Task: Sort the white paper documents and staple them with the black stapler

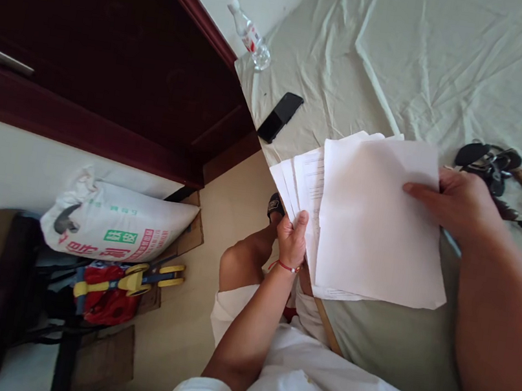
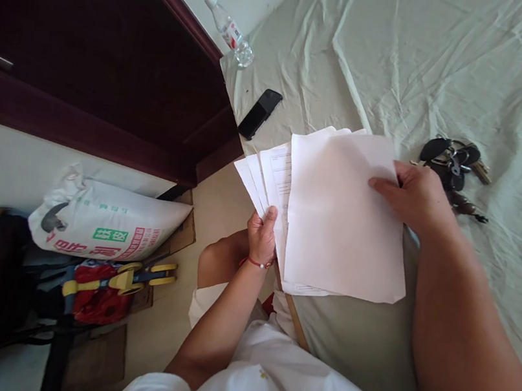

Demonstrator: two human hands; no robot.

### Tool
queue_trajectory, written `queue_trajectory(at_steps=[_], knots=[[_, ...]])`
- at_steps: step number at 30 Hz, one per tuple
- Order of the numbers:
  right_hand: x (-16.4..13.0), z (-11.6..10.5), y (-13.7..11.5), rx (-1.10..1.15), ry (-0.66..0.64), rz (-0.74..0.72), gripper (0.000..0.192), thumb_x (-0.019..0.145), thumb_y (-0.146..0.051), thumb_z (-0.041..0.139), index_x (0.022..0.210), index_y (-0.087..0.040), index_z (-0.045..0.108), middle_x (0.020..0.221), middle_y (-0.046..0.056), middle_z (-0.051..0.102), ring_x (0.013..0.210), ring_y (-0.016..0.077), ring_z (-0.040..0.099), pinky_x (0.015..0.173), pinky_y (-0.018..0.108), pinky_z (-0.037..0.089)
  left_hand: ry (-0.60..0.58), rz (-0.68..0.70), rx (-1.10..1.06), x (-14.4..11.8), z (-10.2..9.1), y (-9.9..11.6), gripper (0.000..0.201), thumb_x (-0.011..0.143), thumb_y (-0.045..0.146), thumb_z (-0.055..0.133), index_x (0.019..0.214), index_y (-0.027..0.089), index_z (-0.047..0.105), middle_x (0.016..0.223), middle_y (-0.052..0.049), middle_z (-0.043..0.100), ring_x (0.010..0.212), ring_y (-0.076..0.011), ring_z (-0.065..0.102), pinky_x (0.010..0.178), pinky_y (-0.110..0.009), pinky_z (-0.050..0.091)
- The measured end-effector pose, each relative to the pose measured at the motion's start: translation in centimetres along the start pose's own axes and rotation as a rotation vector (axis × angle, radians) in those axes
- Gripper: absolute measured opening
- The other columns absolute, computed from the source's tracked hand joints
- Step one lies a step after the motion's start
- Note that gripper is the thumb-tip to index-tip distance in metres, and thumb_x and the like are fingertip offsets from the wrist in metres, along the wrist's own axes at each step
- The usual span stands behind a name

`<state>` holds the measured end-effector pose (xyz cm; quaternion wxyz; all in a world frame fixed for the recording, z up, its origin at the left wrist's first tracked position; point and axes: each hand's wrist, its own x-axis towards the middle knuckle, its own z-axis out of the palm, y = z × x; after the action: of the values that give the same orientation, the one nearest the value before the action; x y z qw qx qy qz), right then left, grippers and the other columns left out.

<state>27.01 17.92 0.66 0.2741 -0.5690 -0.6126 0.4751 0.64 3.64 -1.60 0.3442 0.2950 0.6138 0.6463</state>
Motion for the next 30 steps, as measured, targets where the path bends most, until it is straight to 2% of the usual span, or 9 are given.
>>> queue_trajectory(at_steps=[4,7,12,15,18,21,24,27,30], knots=[[0.1,0.1,-0.2,-0.120,0.051,0.005,0.024,0.081,-0.041,0.071,0.093,-0.021,0.076,0.074,0.001,0.065,0.068,0.0166,0.056,0.059,0.028,0.044,0.021,0.002,-0.029,0.0,0.0,-0.4,0.046,0.089,0.064,0.072,0.109,0.023,0.080,0.113,-0.004,0.080,0.117,-0.0229,0.071,0.111,-0.033,0.051],[0.0,0.3,-0.3,-0.164,0.122,0.009,0.018,0.080,-0.039,0.072,0.084,-0.020,0.073,0.072,0.002,0.063,0.068,0.0168,0.055,0.061,0.029,0.044,0.018,0.000,-0.050,0.0,0.1,-0.6,0.044,0.088,0.062,0.073,0.107,0.022,0.080,0.113,-0.005,0.079,0.120,-0.0244,0.070,0.112,-0.034,0.050],[-0.1,0.4,-0.5,0.024,0.171,0.061,0.018,0.078,-0.037,0.074,0.085,-0.021,0.073,0.075,0.002,0.064,0.065,0.0147,0.052,0.058,0.029,0.041,0.032,0.004,-0.014,0.0,0.2,-0.7,0.052,0.083,0.063,0.078,0.115,0.021,0.075,0.119,-0.009,0.078,0.121,-0.0253,0.070,0.115,-0.036,0.049],[-0.1,0.4,-0.5,0.122,0.270,0.026,0.015,0.076,-0.033,0.076,0.086,-0.021,0.074,0.079,0.002,0.066,0.066,0.0140,0.052,0.061,0.031,0.044,0.053,0.048,0.043,0.0,0.3,-0.4,0.067,0.082,0.059,0.081,0.135,0.023,0.064,0.134,-0.011,0.073,0.128,-0.0252,0.067,0.116,-0.035,0.048],[0.0,0.5,-0.5,0.275,0.365,-0.058,0.018,0.074,-0.028,0.079,0.089,-0.021,0.074,0.091,0.004,0.072,0.075,0.0162,0.059,0.070,0.035,0.051,0.050,0.075,0.046,0.0,0.6,0.1,0.092,0.081,0.056,0.084,0.158,0.027,0.041,0.155,-0.013,0.059,0.141,-0.0260,0.060,0.122,-0.036,0.043],[0.0,0.6,-0.9,0.498,0.430,-0.039,0.027,0.066,-0.028,0.087,0.089,-0.022,0.075,0.103,0.008,0.076,0.084,0.0211,0.068,0.080,0.043,0.057,0.017,0.069,0.032,-0.2,1.0,0.6,0.101,0.083,0.055,0.082,0.165,0.030,0.028,0.162,-0.013,0.052,0.147,-0.0269,0.055,0.125,-0.039,0.041],[0.0,0.5,-1.8,0.648,0.530,0.059,0.035,0.051,-0.027,0.094,0.080,-0.023,0.075,0.109,0.010,0.078,0.096,0.0294,0.073,0.091,0.052,0.060,0.020,0.055,0.022,-0.3,1.2,0.8,0.098,0.082,0.056,0.082,0.163,0.032,0.032,0.159,-0.012,0.055,0.143,-0.0269,0.058,0.124,-0.040,0.043],[0.1,0.0,-2.3,0.764,0.602,0.125,0.034,0.041,-0.024,0.091,0.071,-0.022,0.074,0.107,0.011,0.079,0.109,0.0362,0.072,0.101,0.055,0.059,0.027,0.039,0.015,-0.4,1.2,0.5,0.089,0.083,0.055,0.082,0.158,0.030,0.042,0.151,-0.011,0.062,0.137,-0.0259,0.063,0.121,-0.040,0.046],[0.2,-0.6,-1.9,0.782,0.552,0.062,0.028,0.046,-0.029,0.085,0.070,-0.022,0.072,0.106,0.009,0.078,0.114,0.0361,0.071,0.100,0.054,0.061,0.027,0.070,0.057,-0.4,0.9,0.2,0.065,0.085,0.051,0.081,0.143,0.029,0.060,0.142,-0.008,0.067,0.132,-0.0239,0.065,0.120,-0.038,0.046]])
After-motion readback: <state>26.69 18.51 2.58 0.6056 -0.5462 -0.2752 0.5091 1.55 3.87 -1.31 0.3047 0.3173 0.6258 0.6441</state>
